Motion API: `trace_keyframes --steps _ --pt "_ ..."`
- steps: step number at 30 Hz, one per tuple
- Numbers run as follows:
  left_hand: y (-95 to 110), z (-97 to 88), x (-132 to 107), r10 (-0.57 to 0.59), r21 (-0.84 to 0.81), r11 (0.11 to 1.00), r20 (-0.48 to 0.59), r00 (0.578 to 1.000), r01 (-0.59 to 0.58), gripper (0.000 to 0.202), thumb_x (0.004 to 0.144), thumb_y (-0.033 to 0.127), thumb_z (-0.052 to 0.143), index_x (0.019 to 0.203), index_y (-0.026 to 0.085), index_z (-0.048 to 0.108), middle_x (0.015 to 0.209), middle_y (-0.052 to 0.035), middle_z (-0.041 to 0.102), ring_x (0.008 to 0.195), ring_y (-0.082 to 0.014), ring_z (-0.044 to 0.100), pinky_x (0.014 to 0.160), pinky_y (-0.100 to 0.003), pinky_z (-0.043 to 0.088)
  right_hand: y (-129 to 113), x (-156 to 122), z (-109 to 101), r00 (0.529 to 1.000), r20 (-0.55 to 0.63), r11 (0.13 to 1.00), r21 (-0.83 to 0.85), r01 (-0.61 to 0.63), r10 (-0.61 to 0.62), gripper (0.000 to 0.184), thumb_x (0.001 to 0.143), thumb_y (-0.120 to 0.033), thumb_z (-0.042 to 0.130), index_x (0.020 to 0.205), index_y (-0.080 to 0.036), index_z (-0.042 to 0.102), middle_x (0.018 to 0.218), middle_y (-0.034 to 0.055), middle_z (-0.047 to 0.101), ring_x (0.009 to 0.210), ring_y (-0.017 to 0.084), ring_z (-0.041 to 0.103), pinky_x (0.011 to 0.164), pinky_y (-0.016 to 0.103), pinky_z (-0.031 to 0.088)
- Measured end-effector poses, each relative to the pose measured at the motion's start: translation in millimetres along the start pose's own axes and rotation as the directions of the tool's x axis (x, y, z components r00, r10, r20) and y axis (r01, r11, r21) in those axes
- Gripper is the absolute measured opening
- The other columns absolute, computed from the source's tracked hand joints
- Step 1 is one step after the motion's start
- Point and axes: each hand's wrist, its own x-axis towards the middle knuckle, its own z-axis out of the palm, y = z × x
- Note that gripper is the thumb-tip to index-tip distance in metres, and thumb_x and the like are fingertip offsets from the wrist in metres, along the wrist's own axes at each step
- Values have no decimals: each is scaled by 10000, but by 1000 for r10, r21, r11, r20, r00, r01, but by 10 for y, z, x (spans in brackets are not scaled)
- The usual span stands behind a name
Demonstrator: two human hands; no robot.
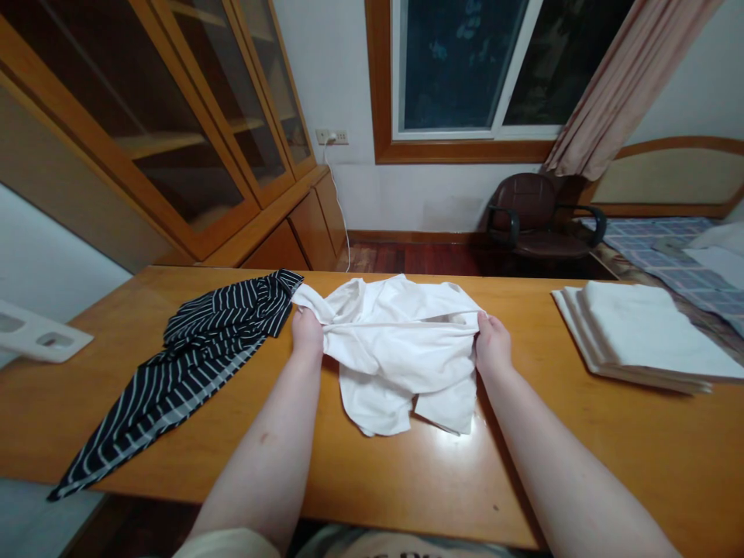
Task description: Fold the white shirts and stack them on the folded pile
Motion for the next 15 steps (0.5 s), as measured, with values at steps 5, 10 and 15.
trace_keyframes --steps 5,10,15 --pt "196 55 -279 297 450 863 -83 951 -230 594 744 177 573 1311 77 427 1407 -224 387 1329 -336 321 1097 -474 220 5 -4 16 998 63 949 -311 47 -29 632 622 -397 703 1173 -139 532 925 92 660 768 224 610 697 344 480" --pt "290 258 -810 406 604 408 552 729 -685 628 851 351 514 1424 186 320 1535 -152 183 1400 -322 162 1107 -522 158 31 -71 58 895 359 703 -564 433 -263 679 643 -307 676 1291 -199 504 1278 134 533 1092 270 524 925 408 405" --pt "182 449 -1153 18 345 398 924 383 -850 878 734 528 644 1465 249 246 1492 -120 313 1325 -303 334 1060 -462 292 3 -84 75 857 487 638 -610 471 -167 252 770 -362 537 873 -174 671 867 85 655 831 223 565 767 337 423"
